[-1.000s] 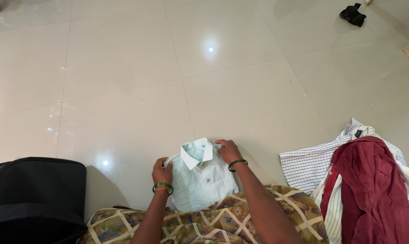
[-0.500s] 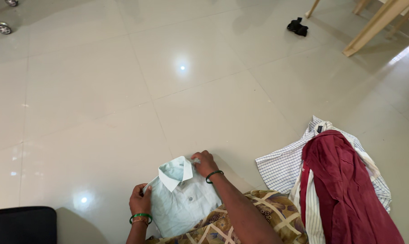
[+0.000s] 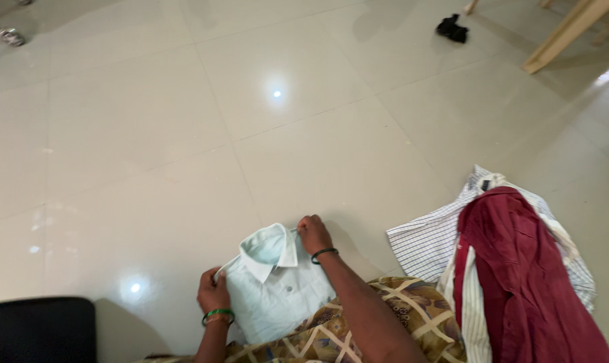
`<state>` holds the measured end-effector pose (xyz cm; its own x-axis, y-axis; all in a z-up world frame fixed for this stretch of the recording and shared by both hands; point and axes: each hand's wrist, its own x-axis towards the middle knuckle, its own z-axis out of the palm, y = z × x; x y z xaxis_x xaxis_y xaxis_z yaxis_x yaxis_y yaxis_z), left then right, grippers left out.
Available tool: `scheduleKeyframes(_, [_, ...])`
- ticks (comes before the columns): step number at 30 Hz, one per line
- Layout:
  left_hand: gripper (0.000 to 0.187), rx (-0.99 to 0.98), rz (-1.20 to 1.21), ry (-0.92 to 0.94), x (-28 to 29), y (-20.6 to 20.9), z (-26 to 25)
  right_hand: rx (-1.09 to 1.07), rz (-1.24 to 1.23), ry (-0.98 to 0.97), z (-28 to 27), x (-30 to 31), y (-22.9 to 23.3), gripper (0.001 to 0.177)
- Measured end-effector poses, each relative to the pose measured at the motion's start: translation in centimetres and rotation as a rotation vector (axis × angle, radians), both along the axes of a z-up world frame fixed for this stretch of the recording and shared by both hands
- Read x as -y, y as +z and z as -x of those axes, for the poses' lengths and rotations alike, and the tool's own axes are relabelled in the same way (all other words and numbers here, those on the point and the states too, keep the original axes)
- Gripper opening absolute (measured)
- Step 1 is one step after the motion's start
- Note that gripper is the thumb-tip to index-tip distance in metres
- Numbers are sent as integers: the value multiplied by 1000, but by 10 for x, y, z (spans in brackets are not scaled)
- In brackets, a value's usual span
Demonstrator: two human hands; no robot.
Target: The person smooths and folds a light green shirt by hand while sitting on the floor, and then places the folded shirt into a black bag.
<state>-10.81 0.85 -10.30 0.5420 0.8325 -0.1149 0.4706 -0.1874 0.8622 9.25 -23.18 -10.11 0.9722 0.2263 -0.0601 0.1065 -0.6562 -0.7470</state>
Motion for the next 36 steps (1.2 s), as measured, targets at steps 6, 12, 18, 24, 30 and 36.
scheduleKeyframes(6, [46, 31, -248, -35, 21, 23, 13, -31, -64, -6, -1, 2, -13, 12])
scheduleKeyframes(12, [74, -271, -584, -464, 79, 60, 29, -245, 28, -17, -3, 7, -7, 12])
scheduleKeyframes(18, [72, -896, -392, -976, 111, 120, 35, -66, -100, -67, -1, 5, 4, 7])
scheduleKeyframes(24, [70, -921, -402, -974, 114, 134, 40, -54, -122, -161, 6, 3, 23, 12])
scheduleKeyframes(30, [71, -811, -460, -1002, 124, 136, 50, -195, -128, -121, 12, 23, 21, 27])
scheduleKeyframes(36, [70, -788, -467, -1166, 138, 140, 55, -665, -156, 95, 33, 23, -14, 34])
